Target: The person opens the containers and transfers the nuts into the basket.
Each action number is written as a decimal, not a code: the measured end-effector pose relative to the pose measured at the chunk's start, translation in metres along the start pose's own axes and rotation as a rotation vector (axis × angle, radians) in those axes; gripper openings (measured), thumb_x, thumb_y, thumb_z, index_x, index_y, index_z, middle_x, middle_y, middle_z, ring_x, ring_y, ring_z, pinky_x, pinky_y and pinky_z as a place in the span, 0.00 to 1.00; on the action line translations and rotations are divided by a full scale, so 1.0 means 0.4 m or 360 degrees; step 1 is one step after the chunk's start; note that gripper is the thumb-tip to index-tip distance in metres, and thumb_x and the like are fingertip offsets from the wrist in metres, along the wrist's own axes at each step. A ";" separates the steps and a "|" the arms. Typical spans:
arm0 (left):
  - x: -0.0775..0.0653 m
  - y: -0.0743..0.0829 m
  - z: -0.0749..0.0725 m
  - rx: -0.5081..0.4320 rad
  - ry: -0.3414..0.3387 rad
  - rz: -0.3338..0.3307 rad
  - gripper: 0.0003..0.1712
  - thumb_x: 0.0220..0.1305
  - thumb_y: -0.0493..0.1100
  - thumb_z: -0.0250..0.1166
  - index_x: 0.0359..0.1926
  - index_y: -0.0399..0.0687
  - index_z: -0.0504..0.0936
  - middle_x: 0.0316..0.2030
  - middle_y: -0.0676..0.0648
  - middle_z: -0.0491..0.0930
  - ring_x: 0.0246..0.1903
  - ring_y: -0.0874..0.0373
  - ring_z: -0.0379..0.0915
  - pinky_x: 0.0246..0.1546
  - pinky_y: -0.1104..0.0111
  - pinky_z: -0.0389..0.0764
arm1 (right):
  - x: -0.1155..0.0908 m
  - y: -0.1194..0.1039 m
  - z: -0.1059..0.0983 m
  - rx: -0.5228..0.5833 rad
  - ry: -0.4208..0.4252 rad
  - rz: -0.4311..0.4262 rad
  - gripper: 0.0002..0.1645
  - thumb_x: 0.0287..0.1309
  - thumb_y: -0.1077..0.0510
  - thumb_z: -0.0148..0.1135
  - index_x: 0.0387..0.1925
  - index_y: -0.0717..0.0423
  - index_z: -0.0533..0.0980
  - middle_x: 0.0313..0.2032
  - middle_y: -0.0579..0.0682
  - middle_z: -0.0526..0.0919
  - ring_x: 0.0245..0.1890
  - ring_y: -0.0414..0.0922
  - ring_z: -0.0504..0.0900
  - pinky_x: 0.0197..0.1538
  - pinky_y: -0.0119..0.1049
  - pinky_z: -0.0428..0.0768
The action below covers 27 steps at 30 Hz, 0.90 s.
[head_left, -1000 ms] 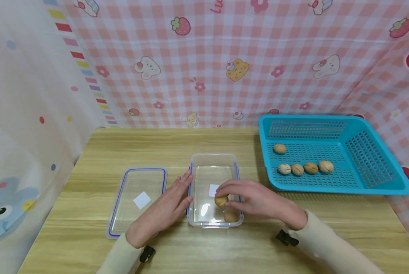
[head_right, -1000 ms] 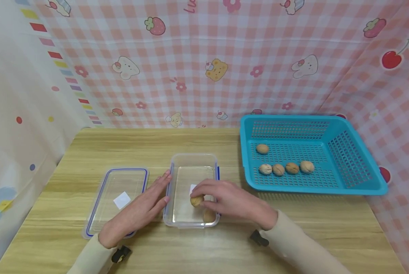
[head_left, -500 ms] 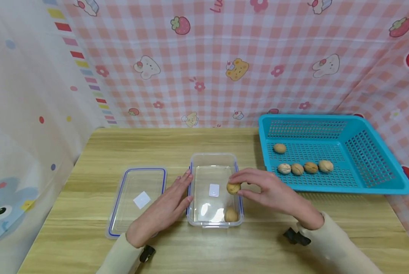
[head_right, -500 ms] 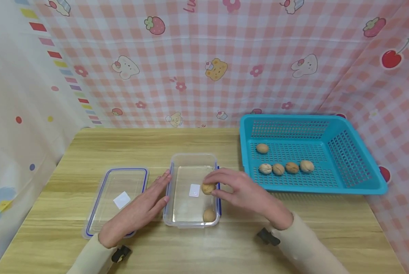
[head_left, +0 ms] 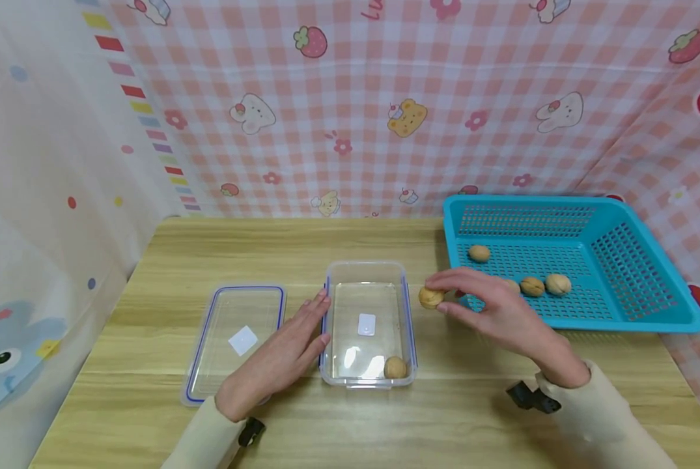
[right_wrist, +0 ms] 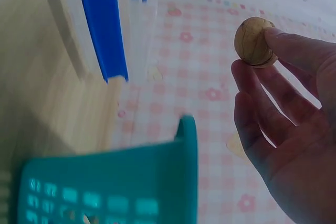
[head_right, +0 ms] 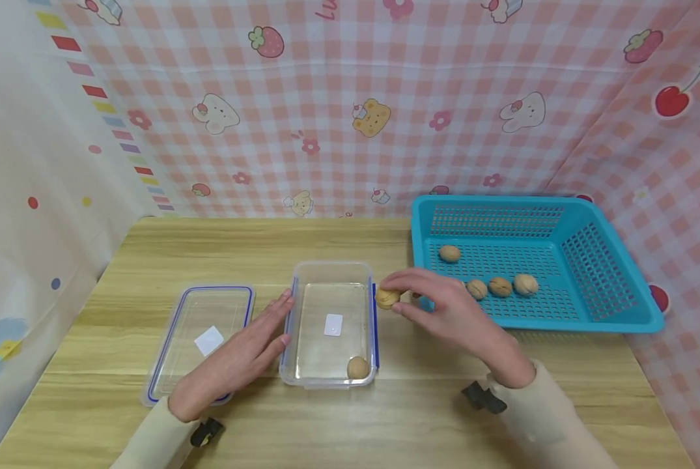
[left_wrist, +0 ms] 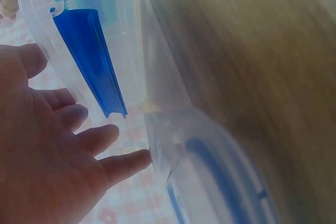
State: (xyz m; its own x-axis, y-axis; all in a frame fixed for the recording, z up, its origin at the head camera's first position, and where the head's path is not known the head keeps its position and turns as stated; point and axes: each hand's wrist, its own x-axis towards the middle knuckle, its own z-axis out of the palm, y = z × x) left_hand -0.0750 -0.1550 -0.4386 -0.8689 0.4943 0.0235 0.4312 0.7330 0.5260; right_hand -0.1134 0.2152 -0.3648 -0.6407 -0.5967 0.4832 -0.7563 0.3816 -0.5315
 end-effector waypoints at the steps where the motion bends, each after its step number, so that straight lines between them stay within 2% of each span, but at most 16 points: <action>1: 0.001 0.000 0.000 0.0004 -0.0003 -0.0004 0.37 0.83 0.53 0.50 0.82 0.45 0.50 0.82 0.47 0.44 0.79 0.43 0.46 0.76 0.46 0.54 | -0.001 0.002 -0.008 -0.0019 0.0007 0.0013 0.31 0.51 0.73 0.75 0.57 0.52 0.83 0.54 0.46 0.86 0.49 0.38 0.83 0.45 0.27 0.81; 8: 0.002 0.006 -0.002 0.0054 -0.0021 -0.0024 0.37 0.83 0.54 0.49 0.82 0.46 0.49 0.82 0.49 0.42 0.79 0.43 0.46 0.76 0.46 0.55 | -0.008 0.015 -0.066 -0.0045 0.0080 0.0061 0.33 0.49 0.78 0.74 0.58 0.54 0.83 0.54 0.47 0.86 0.51 0.35 0.82 0.45 0.27 0.82; 13: 0.001 0.009 -0.001 0.0080 -0.0002 -0.0014 0.37 0.83 0.54 0.49 0.82 0.45 0.50 0.82 0.47 0.44 0.79 0.42 0.47 0.76 0.45 0.56 | -0.017 0.022 -0.106 -0.0148 0.0115 0.0145 0.34 0.50 0.77 0.75 0.58 0.52 0.83 0.56 0.49 0.85 0.46 0.33 0.83 0.45 0.22 0.80; 16: 0.000 0.009 0.000 0.0093 0.0005 -0.0007 0.37 0.83 0.54 0.49 0.82 0.44 0.51 0.82 0.47 0.44 0.79 0.42 0.47 0.76 0.46 0.56 | -0.018 0.030 -0.128 -0.0208 0.0126 0.0140 0.34 0.49 0.76 0.76 0.58 0.53 0.83 0.55 0.49 0.85 0.43 0.32 0.83 0.45 0.20 0.79; 21: 0.000 0.008 0.000 0.0098 0.0000 -0.0011 0.37 0.83 0.54 0.49 0.82 0.45 0.51 0.82 0.48 0.44 0.79 0.42 0.46 0.76 0.46 0.56 | -0.016 0.045 -0.156 -0.0226 0.0159 0.0116 0.33 0.48 0.75 0.77 0.57 0.55 0.83 0.52 0.47 0.86 0.43 0.32 0.83 0.46 0.20 0.79; 27: 0.001 0.008 -0.001 0.0093 -0.0013 -0.0021 0.37 0.83 0.54 0.48 0.82 0.45 0.50 0.82 0.48 0.44 0.79 0.42 0.46 0.76 0.46 0.55 | -0.015 0.058 -0.177 -0.0245 0.0180 0.0183 0.32 0.49 0.75 0.76 0.56 0.54 0.84 0.50 0.47 0.87 0.44 0.30 0.82 0.48 0.18 0.77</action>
State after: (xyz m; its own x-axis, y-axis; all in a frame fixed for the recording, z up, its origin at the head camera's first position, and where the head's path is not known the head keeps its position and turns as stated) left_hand -0.0739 -0.1527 -0.4367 -0.8729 0.4879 0.0100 0.4333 0.7656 0.4755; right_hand -0.1365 0.2776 -0.3307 -0.7281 -0.4633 0.5051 -0.6831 0.5509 -0.4795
